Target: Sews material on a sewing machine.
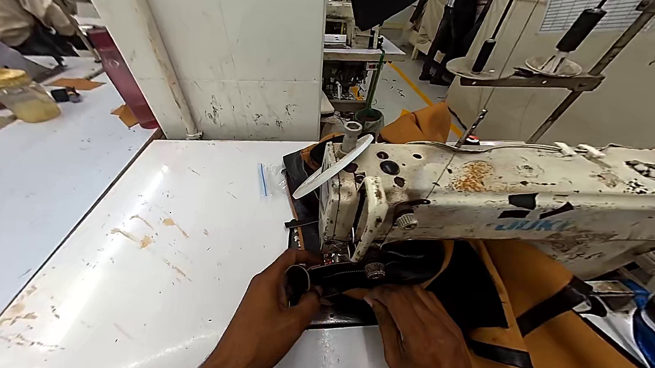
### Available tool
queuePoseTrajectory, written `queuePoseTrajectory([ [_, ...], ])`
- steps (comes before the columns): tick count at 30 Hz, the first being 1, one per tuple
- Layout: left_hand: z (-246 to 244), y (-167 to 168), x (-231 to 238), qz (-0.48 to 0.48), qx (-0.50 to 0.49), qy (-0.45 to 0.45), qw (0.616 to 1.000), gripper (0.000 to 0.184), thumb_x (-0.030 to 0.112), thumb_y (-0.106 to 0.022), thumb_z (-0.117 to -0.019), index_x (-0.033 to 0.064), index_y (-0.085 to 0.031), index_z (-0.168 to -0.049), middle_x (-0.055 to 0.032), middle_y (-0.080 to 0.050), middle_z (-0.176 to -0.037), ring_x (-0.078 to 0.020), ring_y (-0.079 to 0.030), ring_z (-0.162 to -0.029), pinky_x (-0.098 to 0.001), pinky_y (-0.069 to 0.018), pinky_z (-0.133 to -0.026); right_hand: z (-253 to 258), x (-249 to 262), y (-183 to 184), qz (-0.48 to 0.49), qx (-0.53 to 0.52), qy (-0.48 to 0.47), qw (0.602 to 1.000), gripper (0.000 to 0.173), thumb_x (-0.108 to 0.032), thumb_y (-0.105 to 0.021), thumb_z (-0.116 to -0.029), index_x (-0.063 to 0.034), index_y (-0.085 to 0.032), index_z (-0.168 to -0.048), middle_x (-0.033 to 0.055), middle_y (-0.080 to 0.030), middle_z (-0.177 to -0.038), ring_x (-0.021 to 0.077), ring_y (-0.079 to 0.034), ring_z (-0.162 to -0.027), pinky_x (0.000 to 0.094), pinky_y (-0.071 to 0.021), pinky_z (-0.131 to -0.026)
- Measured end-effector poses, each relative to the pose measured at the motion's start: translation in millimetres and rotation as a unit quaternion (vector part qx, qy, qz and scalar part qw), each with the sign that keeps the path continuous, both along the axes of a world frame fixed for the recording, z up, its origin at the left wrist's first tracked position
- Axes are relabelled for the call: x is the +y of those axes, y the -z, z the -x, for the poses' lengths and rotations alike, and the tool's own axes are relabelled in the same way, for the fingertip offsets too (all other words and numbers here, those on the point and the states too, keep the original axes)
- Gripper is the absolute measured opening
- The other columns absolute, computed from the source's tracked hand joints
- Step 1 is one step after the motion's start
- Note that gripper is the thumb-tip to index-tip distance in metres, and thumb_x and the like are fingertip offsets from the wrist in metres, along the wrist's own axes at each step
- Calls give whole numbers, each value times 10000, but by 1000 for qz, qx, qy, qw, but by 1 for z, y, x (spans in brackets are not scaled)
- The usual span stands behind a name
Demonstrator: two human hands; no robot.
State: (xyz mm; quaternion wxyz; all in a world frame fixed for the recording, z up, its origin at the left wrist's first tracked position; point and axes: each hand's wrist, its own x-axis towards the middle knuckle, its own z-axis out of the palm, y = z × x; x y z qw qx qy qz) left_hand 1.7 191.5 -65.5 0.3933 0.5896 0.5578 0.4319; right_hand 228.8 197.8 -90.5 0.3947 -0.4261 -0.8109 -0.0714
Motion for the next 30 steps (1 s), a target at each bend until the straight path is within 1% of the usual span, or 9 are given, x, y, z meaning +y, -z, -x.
queuePoseTrajectory([
  [3, -3, 4, 2, -43, -55, -19, 997, 320, 138, -706, -918, 105, -551, -1197, -46, -702, -895, -151, -692, -731, -267, -587, -640, -11, -10, -3, 14, -27, 43, 999, 262, -360, -569, -1031, -150, -710, -962, 3, -720, -882, 158, -672, -814, 323, -517, -708],
  [6, -7, 14, 2, -119, -91, -34, 988, 318, 53, -714, -922, 54, -485, -1142, -89, -728, -1067, -181, -740, -862, -285, -630, -725, -20, -17, 1, 32, -110, 100, 988, 364, -493, -595, -973, -159, -720, -1046, 48, -716, -980, 259, -669, -884, 423, -507, -749],
  [10, -10, 21, 0, -156, -111, -32, 981, 307, 21, -708, -927, 59, -463, -1108, -93, -711, -1203, -184, -733, -877, -277, -614, -731, -27, -12, 10, 7, -138, 128, 982, 263, -369, -596, -985, -198, -726, -1137, 50, -706, -1009, 280, -659, -915, 487, -474, -838],
  [14, -12, 21, 3, -142, -136, -53, 979, 310, 68, -695, -948, 60, -442, -1126, -104, -700, -941, -190, -717, -729, -283, -607, -642, -28, -6, 10, -17, -109, 102, 989, 232, -283, -538, -1019, -194, -750, -989, 13, -712, -934, 219, -658, -874, 440, -474, -843],
  [19, -10, 21, 6, -118, -149, -39, 981, 388, 67, -683, -960, 72, -423, -1248, -112, -752, -971, -212, -746, -804, -304, -615, -706, -25, -7, 7, -15, -88, 38, 995, 225, -266, -493, -1043, -151, -677, -985, 18, -708, -959, 184, -661, -893, 363, -502, -822],
  [23, -10, 20, 6, -114, -160, -36, 980, 416, 57, -680, -963, 76, -413, -1281, -119, -755, -1011, -230, -756, -851, -326, -628, -752, -29, -3, 11, -13, -146, 28, 989, 324, -468, -519, -1032, -181, -671, -1044, 18, -680, -919, 213, -637, -850, 416, -467, -810],
  [25, -9, 21, 7, -108, -157, -33, 981, 441, 77, -691, -963, 85, -407, -1301, -108, -755, -988, -224, -752, -820, -319, -625, -730, -32, -1, 15, -27, -172, 29, 984, 232, -365, -531, -1039, -206, -700, -1049, 11, -679, -906, 221, -636, -831, 439, -467, -809],
  [27, -9, 23, 7, -101, -151, -29, 983, 470, 98, -701, -961, 96, -401, -1324, -93, -754, -960, -212, -744, -791, -310, -617, -712, -36, -1, 13, -11, -135, 24, 991, 205, -272, -513, -1045, -205, -700, -994, -8, -682, -891, 197, -632, -833, 425, -458, -814],
  [30, -7, 23, 6, -96, -153, -16, 983, 496, 93, -699, -963, 101, -393, -1354, -96, -755, -959, -216, -750, -817, -320, -625, -735, -40, -2, 6, 87, -26, 18, 996, 271, -366, -461, -1063, -203, -668, -999, -69, -673, -874, 106, -621, -836, 395, -452, -840],
])
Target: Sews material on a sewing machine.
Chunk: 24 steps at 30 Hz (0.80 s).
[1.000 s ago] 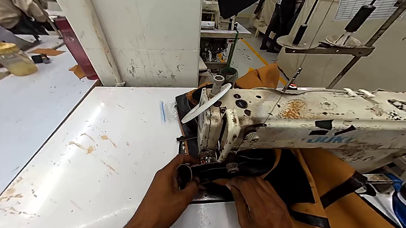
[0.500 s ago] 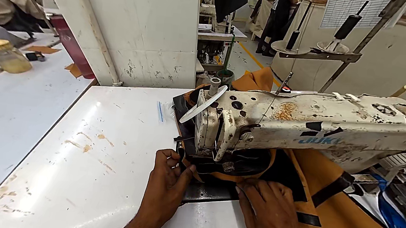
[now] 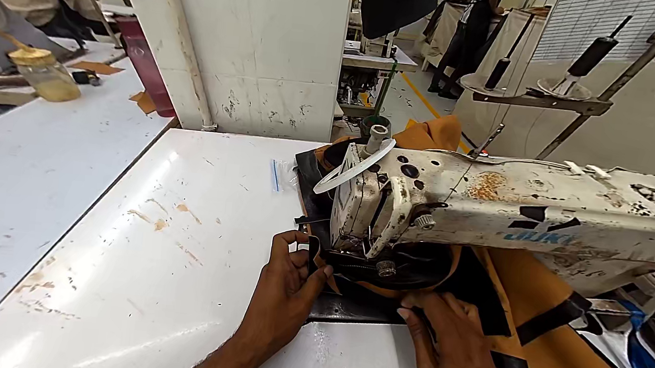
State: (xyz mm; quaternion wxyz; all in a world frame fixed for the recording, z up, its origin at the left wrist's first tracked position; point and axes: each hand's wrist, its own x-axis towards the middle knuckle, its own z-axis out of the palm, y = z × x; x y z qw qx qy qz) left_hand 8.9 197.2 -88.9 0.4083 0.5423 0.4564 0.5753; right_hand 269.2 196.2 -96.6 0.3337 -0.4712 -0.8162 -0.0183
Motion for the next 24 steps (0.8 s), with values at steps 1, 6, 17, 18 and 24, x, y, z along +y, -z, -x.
queuePoseTrajectory([
  [1, 0, 0, 0, -4, -6, 9, 1000, 495, 82, -694, -963, 99, -395, -1358, -106, -753, -964, -226, -749, -821, -326, -625, -739, -2, 0, -3, 38, 33, 6, 999, 270, -378, -471, -1052, -202, -670, -1007, -88, -666, -866, 77, -620, -824, 399, -460, -850],
  [6, 3, -2, -4, -25, -16, 56, 998, 473, 75, -665, -981, 74, -406, -1377, -140, -742, -1031, -249, -750, -898, -349, -629, -819, -3, 7, -8, 107, 105, 61, 987, 281, -449, -518, -1002, -264, -725, -1046, -167, -714, -920, 6, -652, -886, 342, -506, -817],
  [17, -2, 2, 2, 47, 102, 49, 993, 805, 236, -874, -814, 230, -415, -1475, 31, -770, -1040, -104, -749, -931, -292, -635, -859, 6, 10, -7, -177, -42, -88, 979, 190, -155, -541, -1030, -205, -682, -1147, 13, -712, -1066, 189, -647, -988, 355, -489, -850],
  [18, -1, 3, 2, 42, 107, 55, 992, 817, 244, -877, -812, 231, -407, -1481, 40, -769, -1055, -97, -746, -947, -290, -632, -869, 8, 11, -9, -176, -63, -120, 975, 232, -118, -520, -1035, -201, -674, -1187, 14, -712, -1111, 194, -649, -1017, 349, -499, -858],
  [24, 5, 2, 1, 33, 148, 84, 985, 940, 264, -902, -780, 227, -344, -1535, 79, -745, -1119, -50, -715, -1024, -275, -605, -925, 23, 30, -29, -141, -168, -191, 957, 240, -125, -532, -1038, -164, -716, -1187, 29, -724, -1157, 227, -667, -977, 357, -530, -782],
])
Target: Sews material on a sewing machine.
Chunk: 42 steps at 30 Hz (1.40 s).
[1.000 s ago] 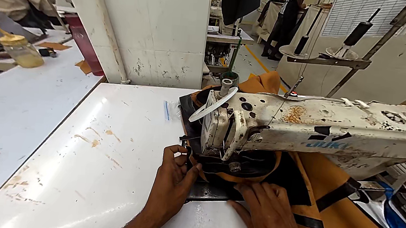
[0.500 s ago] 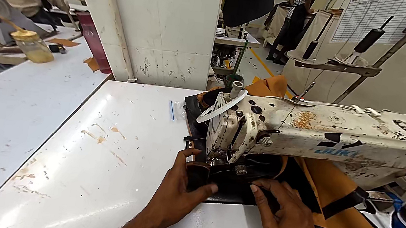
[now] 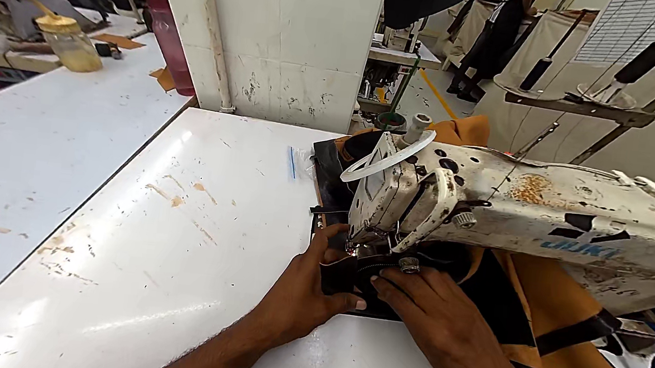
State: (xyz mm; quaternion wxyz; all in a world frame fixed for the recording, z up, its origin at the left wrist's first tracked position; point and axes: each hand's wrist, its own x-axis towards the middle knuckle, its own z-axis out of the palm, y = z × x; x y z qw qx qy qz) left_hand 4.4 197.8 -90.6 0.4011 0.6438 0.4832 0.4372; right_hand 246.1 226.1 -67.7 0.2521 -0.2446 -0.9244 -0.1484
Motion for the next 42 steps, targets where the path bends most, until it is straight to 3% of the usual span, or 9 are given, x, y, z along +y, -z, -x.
queuePoseTrajectory([
  [4, 0, -3, 0, 17, 10, 8, 1000, 961, 243, -886, -795, 249, -306, -1562, 94, -730, -1145, -36, -703, -1028, -267, -602, -915, -4, 7, -3, -18, -46, -17, 999, 234, -169, -529, -1048, -155, -712, -1193, 35, -721, -1164, 226, -667, -948, 354, -524, -748],
  [9, -1, -2, 0, 10, 11, 5, 1000, 952, 243, -884, -797, 248, -316, -1561, 91, -729, -1134, -40, -704, -1014, -266, -604, -903, -8, 13, -3, -75, -54, -47, 995, 256, -64, -489, -1029, -106, -724, -1122, 67, -732, -1073, 230, -651, -875, 369, -484, -713],
  [15, -5, -2, -1, 7, 6, -9, 1000, 930, 185, -850, -802, 254, -318, -1562, 95, -740, -1098, -42, -712, -985, -269, -614, -860, -2, 4, 5, -33, 7, 6, 999, 181, -232, -541, -1038, -130, -690, -1025, 38, -697, -994, 215, -619, -892, 389, -447, -786],
  [22, -8, 0, -1, -13, 10, -37, 999, 861, 187, -828, -822, 256, -371, -1548, 78, -766, -1046, -49, -732, -939, -278, -626, -829, -1, -3, 10, -41, 24, 28, 998, 162, -258, -572, -1039, -162, -699, -1070, 26, -684, -993, 205, -614, -902, 417, -428, -850],
  [25, 0, -3, 0, -6, 1, 0, 1000, 909, 190, -850, -821, 255, -338, -1570, 72, -760, -1075, -61, -731, -965, -285, -629, -852, 2, -5, 12, -36, 38, 20, 998, 241, -352, -600, -1032, -197, -712, -1178, 14, -686, -1007, 196, -618, -940, 432, -421, -902],
  [32, 24, -14, -1, 34, -24, 92, 995, 899, 71, -826, -835, 261, -352, -1575, 40, -726, -1206, -147, -719, -1067, -345, -617, -946, 13, -4, 24, -15, 64, 9, 998, 250, -129, -568, -1014, -251, -747, -1140, -28, -710, -1018, 164, -621, -980, 454, -397, -950],
  [34, 28, -17, -1, -12, -1, 90, 996, 808, 62, -785, -870, 228, -382, -1550, 51, -712, -1247, -153, -709, -1106, -362, -614, -968, 15, -5, 24, -6, 63, 5, 998, 273, -121, -551, -1017, -271, -741, -1145, -38, -706, -1018, 158, -614, -984, 455, -381, -958],
  [39, 32, -19, -2, -243, 144, 48, 958, 278, 172, -706, -950, 142, -580, -1196, 17, -602, -1374, -104, -650, -1172, -298, -606, -933, 18, -6, 22, 0, 65, 10, 998, 275, -132, -567, -1008, -283, -751, -1146, -34, -694, -1011, 162, -611, -981, 460, -380, -962],
  [42, 32, -20, -5, -265, 219, 60, 937, 301, 198, -632, -984, 244, -679, -1277, -25, -480, -1487, -80, -616, -1195, -260, -589, -942, 18, -6, 21, 4, 63, 11, 998, 276, -131, -569, -1003, -279, -751, -1149, -33, -689, -1009, 167, -611, -986, 469, -385, -969],
])
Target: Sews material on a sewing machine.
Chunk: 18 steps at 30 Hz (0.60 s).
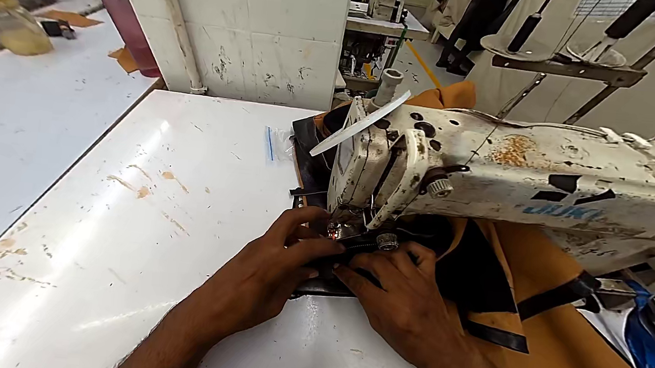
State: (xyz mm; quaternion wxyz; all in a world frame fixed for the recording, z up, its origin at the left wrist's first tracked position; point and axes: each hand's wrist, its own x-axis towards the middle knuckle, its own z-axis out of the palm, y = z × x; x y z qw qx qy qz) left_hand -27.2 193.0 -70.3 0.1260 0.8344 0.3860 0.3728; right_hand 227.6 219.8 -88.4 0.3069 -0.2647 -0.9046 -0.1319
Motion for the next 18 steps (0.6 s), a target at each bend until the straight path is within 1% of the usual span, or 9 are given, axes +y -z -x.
queuePoseTrajectory([
  [1, -1, 1, 0, 1, 19, -3, 1000, 336, 198, -601, -996, 289, -682, -1309, -35, -459, -1500, -75, -620, -1162, -257, -589, -920, 0, 0, 0, 1, 0, -2, 1000, 271, -134, -572, -1002, -275, -753, -1145, -30, -688, -1009, 170, -608, -982, 471, -382, -968],
  [2, -1, 3, -1, 2, 32, -6, 999, 343, 198, -587, -999, 305, -691, -1308, -47, -466, -1493, -83, -626, -1143, -260, -594, -900, 0, 0, 0, 0, -1, -4, 1000, 264, -143, -576, -1003, -274, -757, -1146, -25, -687, -1014, 175, -607, -984, 471, -382, -969],
  [4, -3, 4, -2, 8, 65, -19, 998, 346, 217, -566, -1005, 300, -687, -1318, -47, -478, -1438, -81, -614, -1108, -245, -586, -858, 0, 0, 1, 0, -7, -5, 1000, 271, -150, -575, -1002, -282, -755, -1155, -27, -689, -1024, 178, -608, -997, 476, -379, -982],
  [5, -4, 4, -3, 10, 78, -27, 997, 314, 225, -562, -1004, 282, -695, -1283, -39, -490, -1409, -79, -612, -1096, -239, -583, -837, -1, 0, 1, 1, -11, -6, 1000, 280, -146, -570, -1004, -285, -754, -1162, -26, -690, -1029, 180, -607, -1005, 484, -375, -990],
  [7, -5, 3, -3, 10, 84, -32, 996, 197, 197, -567, -991, 241, -719, -1108, -35, -511, -1375, -76, -620, -1076, -230, -582, -811, -2, -1, 1, 1, -19, -6, 1000, 297, -143, -563, -1006, -295, -750, -1179, -31, -692, -1043, 179, -612, -1021, 498, -377, -1005],
  [8, -5, 3, -3, 6, 79, -24, 997, 185, 147, -568, -968, 224, -725, -1029, -46, -520, -1379, -86, -633, -1087, -238, -591, -827, -2, -1, 1, 1, -21, -8, 1000, 298, -145, -560, -1009, -296, -748, -1184, -34, -694, -1054, 177, -613, -1029, 503, -374, -1010],
  [10, -3, 4, -2, -3, 67, -6, 998, 218, 80, -562, -934, 210, -735, -960, -57, -527, -1395, -89, -643, -1086, -245, -593, -849, -3, -2, 2, 0, -24, -12, 1000, 292, -157, -558, -1016, -300, -743, -1190, -38, -694, -1073, 172, -613, -1039, 509, -368, -1022],
  [15, 0, 6, 0, -9, 38, 15, 999, 213, 86, -595, -948, 222, -758, -949, -28, -535, -1431, -53, -672, -1008, -234, -613, -802, -3, -4, 2, -25, -57, -29, 998, 319, -131, -519, -1029, -267, -715, -1240, -17, -694, -1127, 182, -617, -1063, 509, -372, -1049],
  [18, 1, 6, 0, 8, 37, 31, 999, 208, 95, -592, -954, 225, -755, -947, -25, -524, -1461, -72, -668, -1083, -251, -613, -854, -4, -5, 0, -51, -91, -35, 994, 331, -106, -479, -1039, -224, -705, -1252, 0, -690, -1165, 187, -617, -1089, 498, -376, -1065],
])
